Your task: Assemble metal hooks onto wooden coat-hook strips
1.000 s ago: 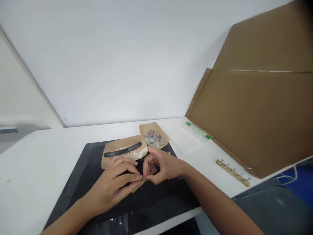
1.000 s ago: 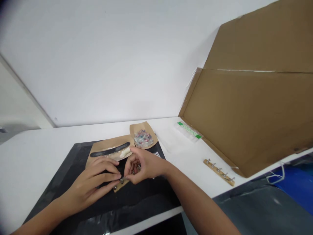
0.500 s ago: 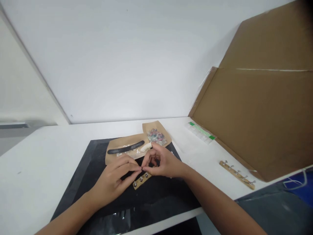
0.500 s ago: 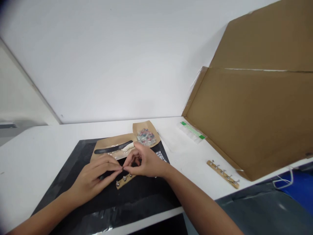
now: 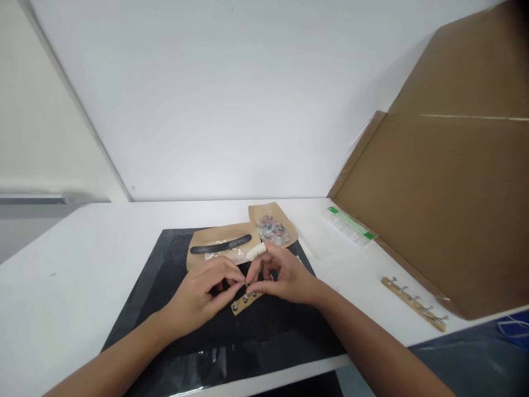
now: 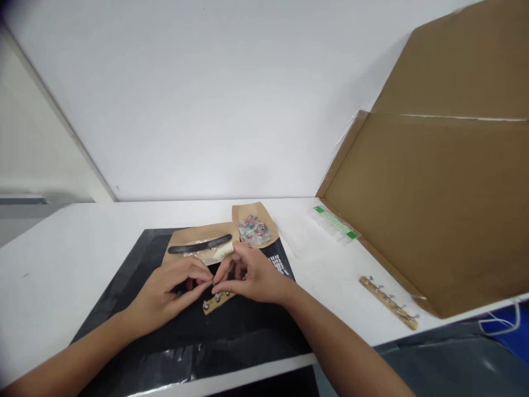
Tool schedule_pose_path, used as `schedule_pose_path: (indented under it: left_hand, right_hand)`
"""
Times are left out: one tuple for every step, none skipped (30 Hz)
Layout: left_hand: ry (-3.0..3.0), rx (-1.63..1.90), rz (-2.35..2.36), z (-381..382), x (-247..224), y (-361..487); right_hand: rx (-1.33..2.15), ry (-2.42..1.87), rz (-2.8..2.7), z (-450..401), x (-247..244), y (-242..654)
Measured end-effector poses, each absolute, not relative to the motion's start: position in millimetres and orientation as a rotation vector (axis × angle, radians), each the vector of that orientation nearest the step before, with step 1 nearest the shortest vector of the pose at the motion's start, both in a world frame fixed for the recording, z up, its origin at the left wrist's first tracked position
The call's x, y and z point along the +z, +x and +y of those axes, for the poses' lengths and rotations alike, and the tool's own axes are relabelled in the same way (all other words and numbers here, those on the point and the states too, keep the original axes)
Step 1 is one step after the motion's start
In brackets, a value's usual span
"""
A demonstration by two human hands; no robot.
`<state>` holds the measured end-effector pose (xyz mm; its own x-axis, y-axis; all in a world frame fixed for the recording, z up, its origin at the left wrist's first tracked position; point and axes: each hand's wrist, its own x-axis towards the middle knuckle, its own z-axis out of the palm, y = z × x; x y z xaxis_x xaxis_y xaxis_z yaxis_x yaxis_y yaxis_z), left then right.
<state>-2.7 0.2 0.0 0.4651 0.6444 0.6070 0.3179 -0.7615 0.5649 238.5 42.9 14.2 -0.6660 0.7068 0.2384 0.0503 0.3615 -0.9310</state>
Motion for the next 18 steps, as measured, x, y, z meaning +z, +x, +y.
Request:
schedule_pose_path:
  left_hand:
    - [2.391,1.205,0.770,1,0,-3]
    - [2.437,1.201,0.729,1,1,-4]
    - [2.479,1.192,0.696,1,1,-5]
    - [2.512,1.179,0.675,2,2,-6]
    - [2.537,1.166,0.670,2,2,-7]
    - [2.557,1.150,0.674,3,2,-8]
    - [2.575,1.129,0.686,3,2,-9]
    - [2.596,1.106,0.697,3,2,-10]
    - [2.619,1.084,0.706,4,1,-11]
    - [2.644,1.069,0.714,4,0,-12]
    - [2.668,1.063,0.720,4,0,-13]
    - [2.691,1.065,0.722,5,-1,-13]
    - [2.711,1.079,0.725,4,-2,-14]
    - [2.728,1.098,0.726,4,-2,-14]
    - [2.741,1.118,0.726,4,-2,-14]
    - [2.751,1.133,0.727,4,-2,-14]
    - [2.759,1.145,0.724,3,-2,-14]
    - [2.766,1.155,0.722,3,-1,-14]
  right_hand:
    - [1.323,-0.659,-1.996,42,14,238]
    - [1.320,-0.668,-2.003,41,15,237]
    - [1.316,-0.680,-2.009,40,15,237]
    - [1.306,-0.689,-2.014,39,15,237]
    - [1.290,-0.695,-2.018,38,16,236]
    - [1.269,-0.699,-2.023,37,16,236]
    - [1.246,-0.703,-2.030,37,17,236]
    - [1.219,-0.709,-2.036,36,17,235]
    - [1.194,-0.714,-2.041,36,18,235]
    - [1.173,-0.717,-2.045,35,19,235]
    - [1.157,-0.718,-2.045,35,21,234]
    - [1.147,-0.715,-2.043,34,22,234]
    - [1.144,-0.713,-2.042,34,23,234]
    - [1.146,-0.711,-2.046,33,24,234]
    - [1.153,-0.708,-2.055,32,25,234]
    - [1.163,-0.699,-2.068,32,26,234]
    - [1.175,-0.686,-2.081,31,27,234]
    - [1.190,-0.666,-2.088,31,28,234]
